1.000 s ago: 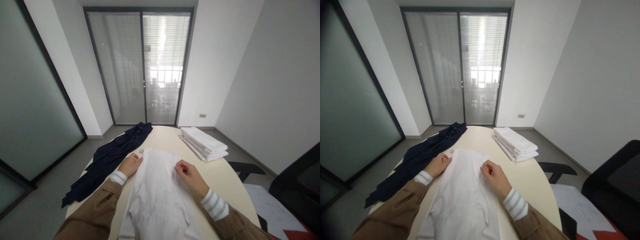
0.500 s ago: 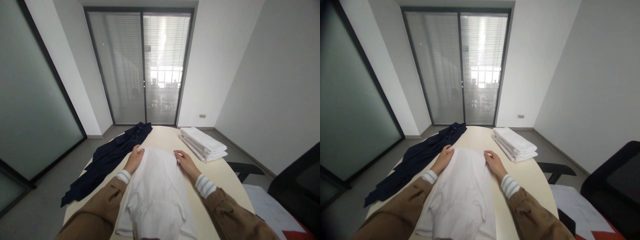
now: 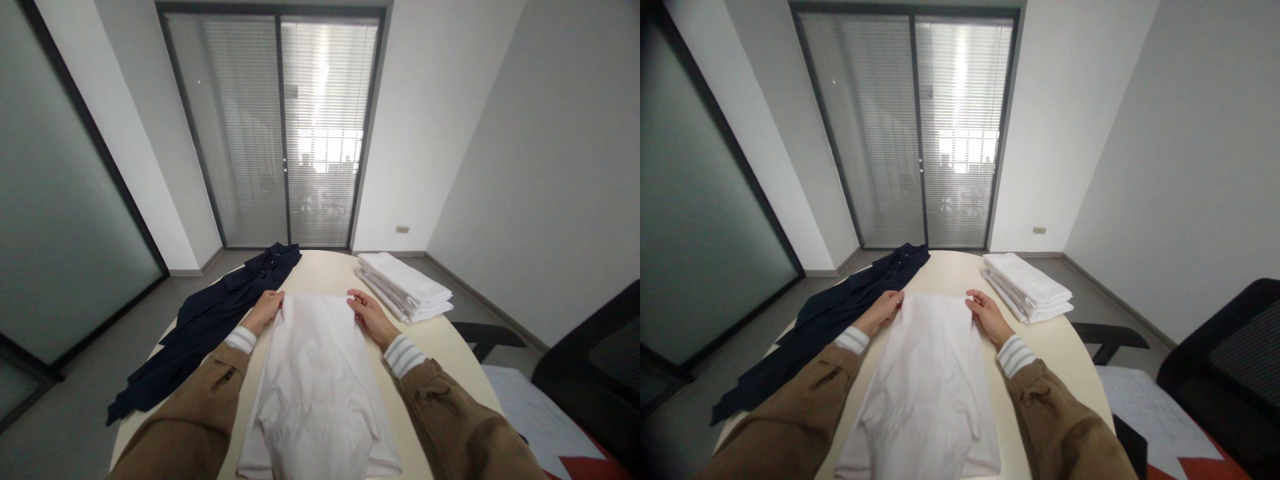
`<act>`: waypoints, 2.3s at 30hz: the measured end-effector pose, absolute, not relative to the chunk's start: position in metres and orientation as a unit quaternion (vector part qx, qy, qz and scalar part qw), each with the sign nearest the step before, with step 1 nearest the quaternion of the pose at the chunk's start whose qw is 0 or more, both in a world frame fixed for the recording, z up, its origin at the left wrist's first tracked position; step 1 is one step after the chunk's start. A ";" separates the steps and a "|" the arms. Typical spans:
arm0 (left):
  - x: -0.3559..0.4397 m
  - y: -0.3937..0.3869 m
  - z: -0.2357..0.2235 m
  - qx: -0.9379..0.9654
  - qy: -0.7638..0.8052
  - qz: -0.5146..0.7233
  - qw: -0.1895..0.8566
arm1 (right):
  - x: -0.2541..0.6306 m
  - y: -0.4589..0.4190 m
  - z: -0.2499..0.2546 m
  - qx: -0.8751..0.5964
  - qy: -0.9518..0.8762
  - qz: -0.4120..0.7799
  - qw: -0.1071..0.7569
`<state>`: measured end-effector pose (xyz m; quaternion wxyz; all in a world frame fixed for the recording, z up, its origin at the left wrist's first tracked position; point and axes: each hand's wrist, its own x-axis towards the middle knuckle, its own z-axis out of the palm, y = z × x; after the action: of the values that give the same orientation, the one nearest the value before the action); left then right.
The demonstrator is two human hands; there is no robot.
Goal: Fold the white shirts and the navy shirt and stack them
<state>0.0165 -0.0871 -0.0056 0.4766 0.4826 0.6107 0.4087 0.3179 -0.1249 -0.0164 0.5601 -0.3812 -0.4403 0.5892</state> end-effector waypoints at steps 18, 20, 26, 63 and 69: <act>0.035 -0.089 -0.013 0.434 0.531 0.509 0.521 | 0.335 -0.116 -0.015 -0.350 -0.385 0.639 0.567; 0.037 -0.089 -0.013 0.431 0.510 0.530 0.522 | 0.337 -0.114 -0.014 -0.354 -0.384 0.633 0.572; 0.044 -0.095 -0.009 0.428 0.465 0.557 0.539 | 0.338 -0.115 -0.010 -0.386 -0.400 0.610 0.565; 0.036 -0.088 -0.024 0.516 0.569 0.493 0.407 | 0.342 -0.103 -0.034 -0.521 -0.490 0.470 0.517; 0.034 -0.090 -0.028 0.535 0.576 0.476 0.394 | 0.342 -0.103 -0.037 -0.503 -0.514 0.463 0.518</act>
<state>0.0341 -0.0900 -0.0281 0.3941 0.5349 0.5758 0.4764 0.3419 -0.1027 -0.0373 0.5180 -0.5029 -0.5141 0.4630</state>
